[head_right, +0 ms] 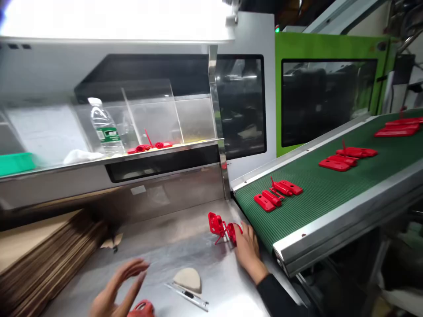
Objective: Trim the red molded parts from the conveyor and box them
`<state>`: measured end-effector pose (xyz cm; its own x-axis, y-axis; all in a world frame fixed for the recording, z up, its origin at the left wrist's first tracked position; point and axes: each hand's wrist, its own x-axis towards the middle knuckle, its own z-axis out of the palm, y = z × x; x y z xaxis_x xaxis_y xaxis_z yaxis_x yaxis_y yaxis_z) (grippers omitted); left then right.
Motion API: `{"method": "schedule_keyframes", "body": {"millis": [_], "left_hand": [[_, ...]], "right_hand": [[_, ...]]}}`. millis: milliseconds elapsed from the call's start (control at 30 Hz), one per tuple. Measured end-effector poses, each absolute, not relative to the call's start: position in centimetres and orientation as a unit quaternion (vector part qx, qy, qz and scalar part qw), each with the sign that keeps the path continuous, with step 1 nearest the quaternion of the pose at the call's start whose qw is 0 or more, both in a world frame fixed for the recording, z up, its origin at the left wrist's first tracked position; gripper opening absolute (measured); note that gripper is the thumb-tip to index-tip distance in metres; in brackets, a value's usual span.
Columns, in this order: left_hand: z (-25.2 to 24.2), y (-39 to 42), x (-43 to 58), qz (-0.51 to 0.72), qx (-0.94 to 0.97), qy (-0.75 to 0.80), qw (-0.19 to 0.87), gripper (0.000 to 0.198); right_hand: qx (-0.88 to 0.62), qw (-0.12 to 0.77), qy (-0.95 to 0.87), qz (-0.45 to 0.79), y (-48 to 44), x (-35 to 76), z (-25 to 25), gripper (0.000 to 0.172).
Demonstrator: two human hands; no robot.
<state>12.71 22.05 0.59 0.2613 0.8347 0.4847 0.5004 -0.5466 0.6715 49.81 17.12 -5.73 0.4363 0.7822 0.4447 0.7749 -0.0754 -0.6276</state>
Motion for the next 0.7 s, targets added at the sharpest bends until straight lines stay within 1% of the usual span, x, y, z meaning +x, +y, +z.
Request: {"method": "schedule_keyframes", "body": {"millis": [67,100,167,233,333,367,400,433,500,533,567,600,700], "left_hand": [[1.5,20.8,14.3,0.438,0.755,0.413,0.259,0.042],[2.0,20.3,14.9,0.445,0.747,0.403,0.285,0.042],[3.1,19.5,15.7,0.458,0.732,0.388,0.321,0.041],[4.4,18.6,16.0,0.462,0.725,0.380,0.341,0.042],[6.2,17.0,16.4,0.454,0.709,0.359,0.403,0.057],[6.7,16.4,16.5,0.446,0.700,0.347,0.437,0.063],[7.0,15.8,16.7,0.436,0.688,0.332,0.475,0.064],[7.2,15.1,16.9,0.426,0.674,0.316,0.515,0.059],[7.3,13.6,17.2,0.411,0.635,0.289,0.586,0.041],[7.2,12.8,17.3,0.409,0.616,0.280,0.612,0.037],[7.1,12.0,17.4,0.413,0.591,0.274,0.636,0.036],[7.0,11.2,17.5,0.418,0.560,0.272,0.662,0.036],[6.8,9.3,17.5,0.443,0.442,0.276,0.730,0.035]], "right_hand": [[-0.731,0.439,-0.522,0.028,18.0,50.0,-5.8,0.032],[-0.723,0.451,-0.522,0.038,18.0,49.8,-5.7,0.027],[-0.697,0.477,-0.532,0.062,16.9,49.0,-4.6,0.024],[-0.653,0.497,-0.561,0.114,14.8,47.6,-2.6,0.021],[-0.555,0.497,-0.614,0.259,10.7,45.2,1.9,0.014],[-0.519,0.490,-0.625,0.317,9.5,44.4,3.4,0.014],[-0.485,0.485,-0.627,0.370,8.4,43.6,4.9,0.016],[-0.458,0.484,-0.621,0.414,7.5,42.8,6.1,0.021],[-0.426,0.497,-0.588,0.475,6.0,41.5,7.8,0.040],[-0.421,0.509,-0.569,0.490,5.4,40.9,8.3,0.050],[-0.415,0.527,-0.545,0.502,4.8,40.4,8.5,0.055],[-0.402,0.549,-0.518,0.519,4.3,40.0,8.5,0.057],[-0.332,0.614,-0.409,0.589,2.8,39.3,8.0,0.055]]}}
